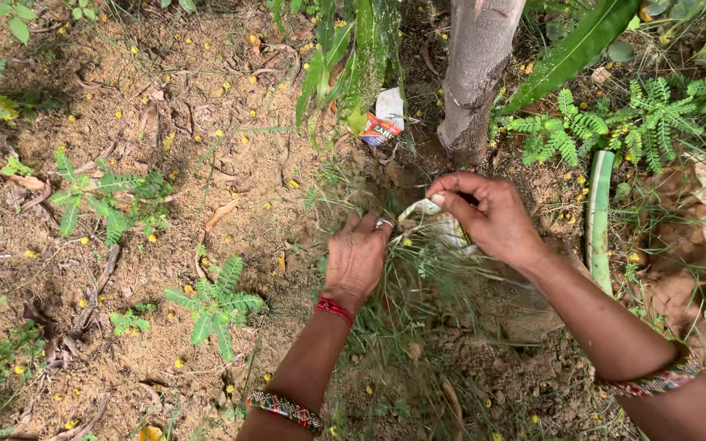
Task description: The person clears grass and digs a basin in the soil around the base of a tree using a hand tool and their hands before adding water from a hose.
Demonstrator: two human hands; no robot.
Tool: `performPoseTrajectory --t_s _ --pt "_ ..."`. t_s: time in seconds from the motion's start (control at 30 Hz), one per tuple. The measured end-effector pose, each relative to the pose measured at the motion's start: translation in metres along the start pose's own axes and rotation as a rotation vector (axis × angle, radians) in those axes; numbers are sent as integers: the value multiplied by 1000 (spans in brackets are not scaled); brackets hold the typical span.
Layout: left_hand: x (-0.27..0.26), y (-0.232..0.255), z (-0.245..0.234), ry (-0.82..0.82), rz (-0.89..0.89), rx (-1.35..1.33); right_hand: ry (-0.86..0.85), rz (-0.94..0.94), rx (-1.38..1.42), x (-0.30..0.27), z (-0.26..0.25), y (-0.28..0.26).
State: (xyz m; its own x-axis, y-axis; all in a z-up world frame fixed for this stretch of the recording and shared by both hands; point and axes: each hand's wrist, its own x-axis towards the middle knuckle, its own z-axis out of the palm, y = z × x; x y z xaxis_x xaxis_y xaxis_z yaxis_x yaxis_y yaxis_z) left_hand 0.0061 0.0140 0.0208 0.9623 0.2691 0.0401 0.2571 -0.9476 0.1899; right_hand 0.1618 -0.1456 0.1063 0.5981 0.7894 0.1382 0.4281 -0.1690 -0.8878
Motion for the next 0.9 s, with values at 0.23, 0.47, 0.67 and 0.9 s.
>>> performPoseTrajectory --t_s 0.23,0.47,0.67,0.9 --pt "13 -1 15 98 -269 36 -318 467 -511 110 58 30" --pt "21 -6 43 142 -412 17 -261 120 -732 190 104 134" --pt "20 -8 47 136 -411 -57 -217 381 -668 198 102 154" --pt "21 -9 46 57 -411 -4 -376 403 -814 176 88 138"
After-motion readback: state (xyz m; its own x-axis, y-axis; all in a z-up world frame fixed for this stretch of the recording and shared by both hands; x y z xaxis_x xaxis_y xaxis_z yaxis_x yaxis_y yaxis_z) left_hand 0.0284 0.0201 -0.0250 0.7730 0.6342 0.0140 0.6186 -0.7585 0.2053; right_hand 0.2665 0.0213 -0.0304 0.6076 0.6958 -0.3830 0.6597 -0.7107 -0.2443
